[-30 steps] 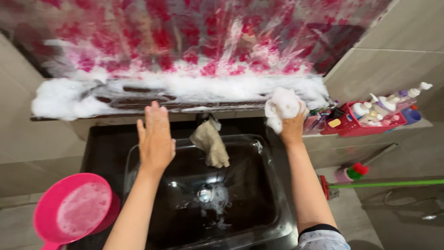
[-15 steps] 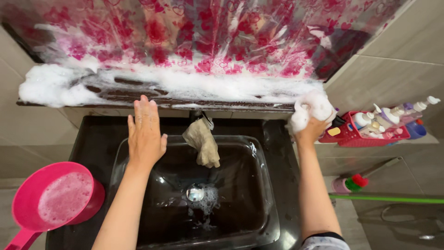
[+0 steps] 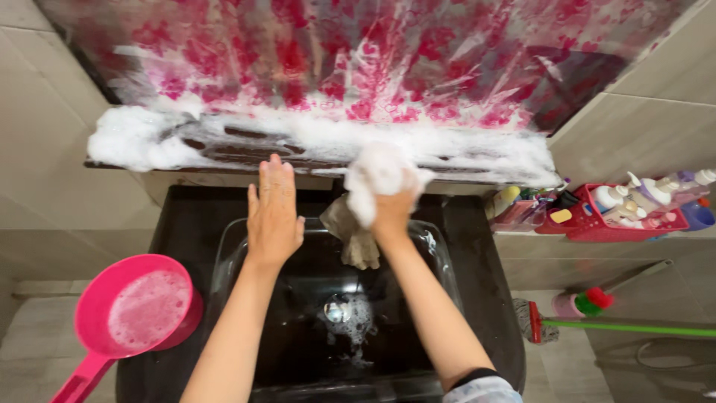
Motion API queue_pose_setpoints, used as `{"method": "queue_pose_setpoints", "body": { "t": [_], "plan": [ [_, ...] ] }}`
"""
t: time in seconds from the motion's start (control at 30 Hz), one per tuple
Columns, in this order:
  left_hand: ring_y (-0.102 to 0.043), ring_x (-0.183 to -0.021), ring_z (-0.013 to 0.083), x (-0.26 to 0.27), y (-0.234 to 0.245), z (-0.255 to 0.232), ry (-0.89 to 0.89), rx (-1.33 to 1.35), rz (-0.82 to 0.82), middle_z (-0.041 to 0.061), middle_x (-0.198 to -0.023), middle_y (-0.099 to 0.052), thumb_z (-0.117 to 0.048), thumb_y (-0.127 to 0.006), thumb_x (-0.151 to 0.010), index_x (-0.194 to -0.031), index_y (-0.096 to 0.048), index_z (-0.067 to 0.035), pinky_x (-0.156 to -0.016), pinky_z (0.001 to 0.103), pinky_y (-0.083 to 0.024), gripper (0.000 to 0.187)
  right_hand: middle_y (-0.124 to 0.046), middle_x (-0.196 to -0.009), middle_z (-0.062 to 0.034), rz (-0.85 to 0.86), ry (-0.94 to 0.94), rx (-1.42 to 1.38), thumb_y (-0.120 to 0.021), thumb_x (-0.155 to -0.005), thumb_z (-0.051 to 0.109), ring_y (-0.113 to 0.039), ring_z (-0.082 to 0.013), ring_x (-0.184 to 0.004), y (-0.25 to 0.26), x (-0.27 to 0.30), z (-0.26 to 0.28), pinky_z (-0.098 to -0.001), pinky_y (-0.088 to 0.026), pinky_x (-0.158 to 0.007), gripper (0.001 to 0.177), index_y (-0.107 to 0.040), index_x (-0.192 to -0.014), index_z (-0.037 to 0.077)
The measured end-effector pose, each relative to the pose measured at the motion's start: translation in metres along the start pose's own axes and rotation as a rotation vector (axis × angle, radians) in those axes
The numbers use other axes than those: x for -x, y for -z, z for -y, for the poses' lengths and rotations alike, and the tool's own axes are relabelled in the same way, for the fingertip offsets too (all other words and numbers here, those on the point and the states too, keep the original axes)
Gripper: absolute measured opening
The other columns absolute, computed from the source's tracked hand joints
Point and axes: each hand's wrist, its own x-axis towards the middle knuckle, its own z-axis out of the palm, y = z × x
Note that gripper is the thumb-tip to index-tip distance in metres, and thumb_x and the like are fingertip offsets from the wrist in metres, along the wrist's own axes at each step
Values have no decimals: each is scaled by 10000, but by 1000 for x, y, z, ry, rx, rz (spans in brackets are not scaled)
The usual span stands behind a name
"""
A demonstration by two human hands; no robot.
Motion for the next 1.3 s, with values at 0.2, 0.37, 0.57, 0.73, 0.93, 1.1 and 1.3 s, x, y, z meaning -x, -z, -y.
{"method": "queue_pose_setpoints", "body": {
  "t": [0.2,0.37,0.57,0.73,0.93,1.1,1.3],
  "plan": [
    [-161,-1561,385,3,5,9,-23,1,29,201,-1680,-149,-92,-827,-680,-1583,-227,4,-1191,612,-286,1089,-413,-1465,-250,25,126,-61,-723,-838,361,-336,-498,-1369,-17,-9,92,-641,-269,-1133,612,-596,-1431,286],
    [-177,-1581,368,3,4,15,-38,-37,4,199,-1702,-162,-57,-806,-703,-1568,-250,12,-1196,603,-305,1030,-442,-1424,-262,36,190,-113,-742,-822,383,-371,-493,-1338,-6,-19,114,-661,-285,-1101,631,-599,-1411,206],
    [-175,-1564,376,4,8,17,-45,-16,0,205,-1685,-157,-88,-814,-702,-1587,-249,9,-1187,624,-295,1055,-464,-1427,-239,123,298,-87,-729,-853,298,-387,-470,-1347,11,-17,77,-610,-323,-1124,575,-619,-1415,248],
    [-168,-1562,389,5,10,15,-29,-38,5,215,-1685,-151,-136,-816,-725,-1578,-251,12,-1172,635,-299,1034,-481,-1439,-213,143,303,-27,-759,-813,295,-386,-461,-1360,22,-14,27,-593,-330,-1132,604,-635,-1403,294],
    [-169,-1566,395,6,10,11,-6,-90,-11,220,-1687,-142,-173,-827,-725,-1589,-231,21,-1172,622,-316,1067,-497,-1480,-172,121,254,89,-794,-784,281,-381,-443,-1399,38,-7,-47,-561,-339,-1167,641,-657,-1406,359],
    [-171,-1567,397,7,10,6,22,-120,-21,231,-1693,-135,-177,-835,-722,-1597,-217,25,-1176,613,-328,1091,-433,-1436,-251,-19,229,-8,-811,-779,394,-339,-508,-1363,69,-6,-101,-611,-298,-1158,639,-636,-1384,289],
    [-159,-1570,413,7,6,-1,56,-109,-31,237,-1690,-122,-170,-840,-736,-1588,-222,35,-1172,615,-327,1073,-478,-1535,-190,-55,158,85,-794,-837,342,-363,-446,-1433,104,-4,-176,-601,-276,-1209,615,-633,-1421,243]
  ]
}}
